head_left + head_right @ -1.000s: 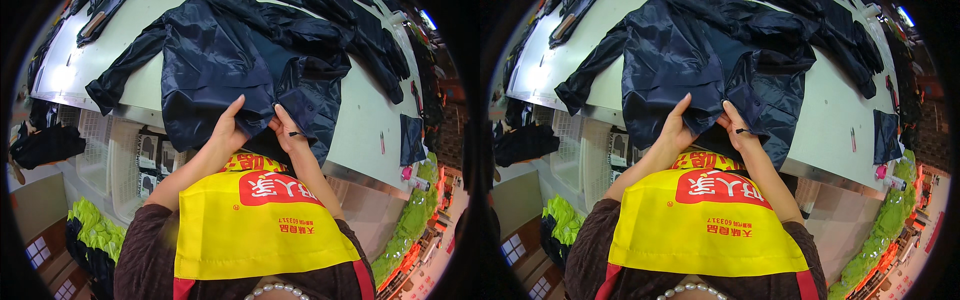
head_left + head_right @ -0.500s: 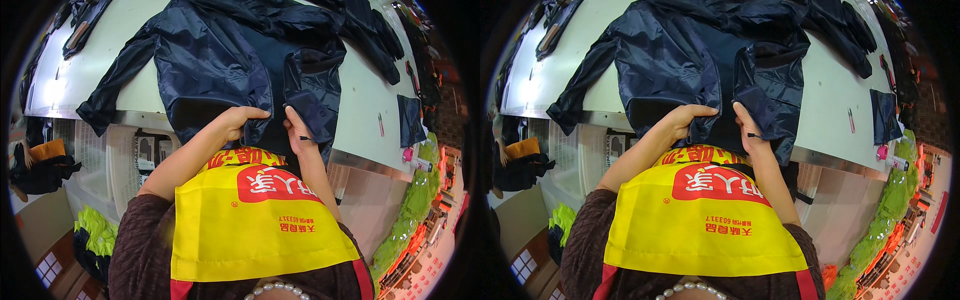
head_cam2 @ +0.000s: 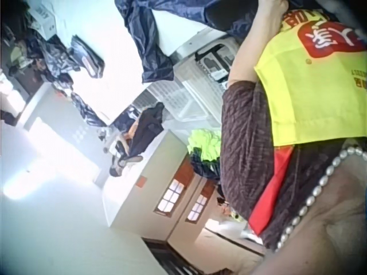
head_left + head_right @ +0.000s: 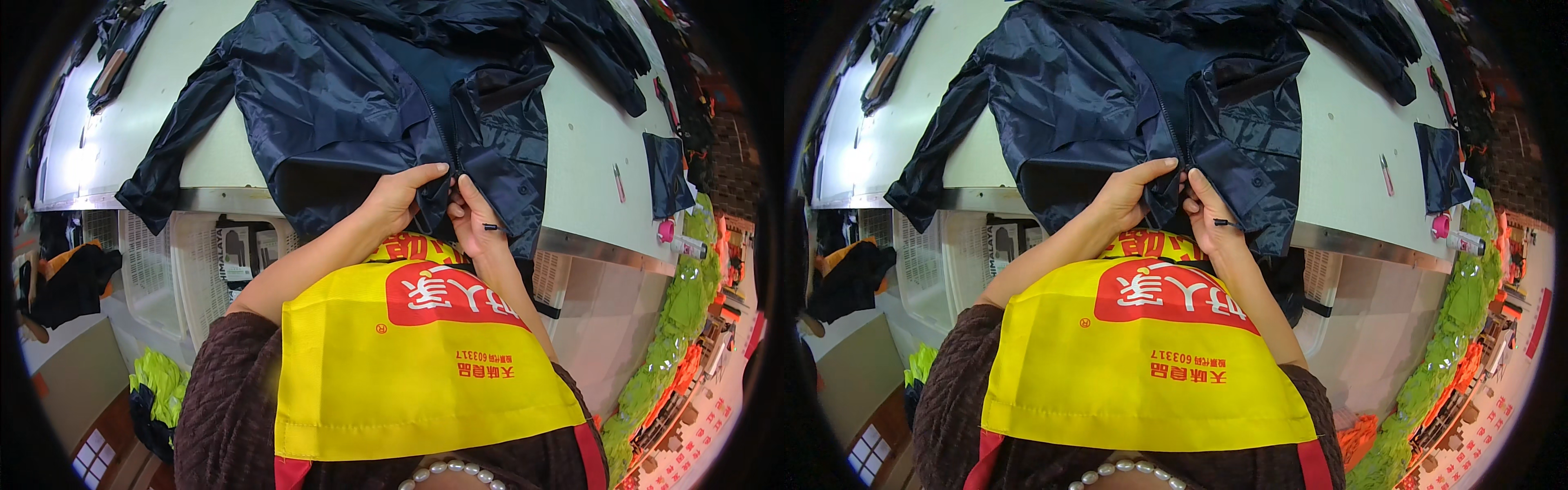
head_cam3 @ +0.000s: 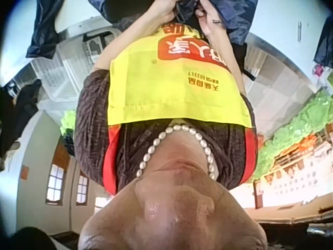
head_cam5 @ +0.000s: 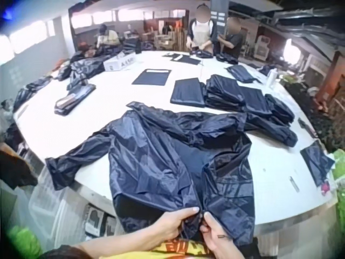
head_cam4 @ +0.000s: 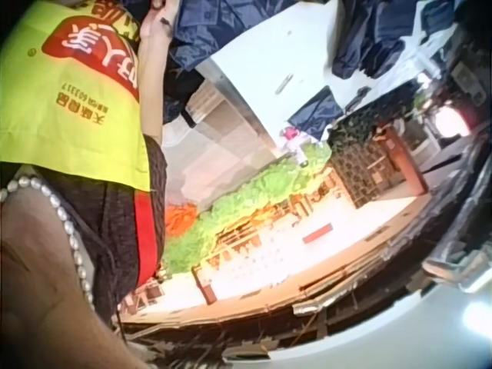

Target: The person folds a dark blue jacket on a white table, aligns edges, and uses a small metal tool to press or mark seams. The jacket is then folded into a compact rectangle and placed on the table with other folded items.

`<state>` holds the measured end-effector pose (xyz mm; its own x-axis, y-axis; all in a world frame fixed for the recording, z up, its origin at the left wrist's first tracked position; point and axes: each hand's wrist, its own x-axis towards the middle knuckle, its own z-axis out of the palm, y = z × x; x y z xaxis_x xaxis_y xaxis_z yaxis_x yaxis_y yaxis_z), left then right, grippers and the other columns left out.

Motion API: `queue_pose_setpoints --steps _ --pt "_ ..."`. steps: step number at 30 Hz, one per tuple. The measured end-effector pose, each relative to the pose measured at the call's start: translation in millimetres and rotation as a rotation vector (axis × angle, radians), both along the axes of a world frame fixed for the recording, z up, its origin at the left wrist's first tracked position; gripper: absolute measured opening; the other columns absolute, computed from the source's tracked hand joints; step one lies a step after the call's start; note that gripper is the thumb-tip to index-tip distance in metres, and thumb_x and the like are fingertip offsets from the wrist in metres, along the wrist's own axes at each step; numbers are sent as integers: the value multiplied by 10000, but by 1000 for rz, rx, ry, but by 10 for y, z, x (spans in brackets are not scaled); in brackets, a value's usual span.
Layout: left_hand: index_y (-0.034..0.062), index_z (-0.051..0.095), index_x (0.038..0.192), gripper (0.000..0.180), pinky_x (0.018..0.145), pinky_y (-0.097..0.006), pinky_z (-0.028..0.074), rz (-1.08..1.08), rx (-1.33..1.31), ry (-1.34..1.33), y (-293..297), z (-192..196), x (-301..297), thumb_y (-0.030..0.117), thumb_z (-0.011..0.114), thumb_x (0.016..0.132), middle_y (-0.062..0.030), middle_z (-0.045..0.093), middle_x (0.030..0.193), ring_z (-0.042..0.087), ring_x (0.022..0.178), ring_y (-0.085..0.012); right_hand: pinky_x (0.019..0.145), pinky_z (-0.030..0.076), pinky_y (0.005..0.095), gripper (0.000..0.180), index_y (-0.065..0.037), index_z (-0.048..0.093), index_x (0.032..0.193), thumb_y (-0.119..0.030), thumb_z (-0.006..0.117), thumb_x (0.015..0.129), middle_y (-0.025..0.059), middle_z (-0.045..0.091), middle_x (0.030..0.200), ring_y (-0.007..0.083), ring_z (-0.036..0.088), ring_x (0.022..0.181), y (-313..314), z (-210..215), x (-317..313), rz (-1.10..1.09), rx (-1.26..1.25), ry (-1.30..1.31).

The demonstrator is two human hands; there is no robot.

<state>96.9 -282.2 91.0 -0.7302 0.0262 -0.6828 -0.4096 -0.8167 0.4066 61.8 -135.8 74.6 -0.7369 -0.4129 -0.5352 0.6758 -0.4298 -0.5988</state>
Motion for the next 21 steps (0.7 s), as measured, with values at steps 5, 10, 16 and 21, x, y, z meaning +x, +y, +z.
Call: queue_pose_setpoints --steps 5,10,16,21 --pt "34 675 887 137 740 -271 507 15 -19 13 36 -64 3 136 693 798 -63 686 817 653 734 -161 518 384 177 120 -96 615 883 -144 705 820 3 614 815 79 517 681 3 -30 -5 -3 -6 4" --pt "40 678 889 153 758 -271 486 37 -79 -33 71 -94 15 150 709 787 -52 680 856 635 771 -156 502 374 173 125 -109 600 843 -122 718 805 -18 576 761 68 498 649 -85 45 35 -85 103 39" --pt "20 688 896 191 761 -274 466 -55 -179 -44 57 83 50 171 719 784 -49 680 856 627 773 -159 488 368 169 129 -116 594 826 -104 719 800 -20 568 735 67 494 613 -88 13 15 -87 90 59" --pt "16 697 882 186 773 -265 467 -188 -239 -11 4 -139 88 175 714 787 -57 685 837 635 755 -159 488 377 171 130 -87 591 794 -128 714 808 7 568 707 91 513 609 -19 -14 -63 45 26 -62"
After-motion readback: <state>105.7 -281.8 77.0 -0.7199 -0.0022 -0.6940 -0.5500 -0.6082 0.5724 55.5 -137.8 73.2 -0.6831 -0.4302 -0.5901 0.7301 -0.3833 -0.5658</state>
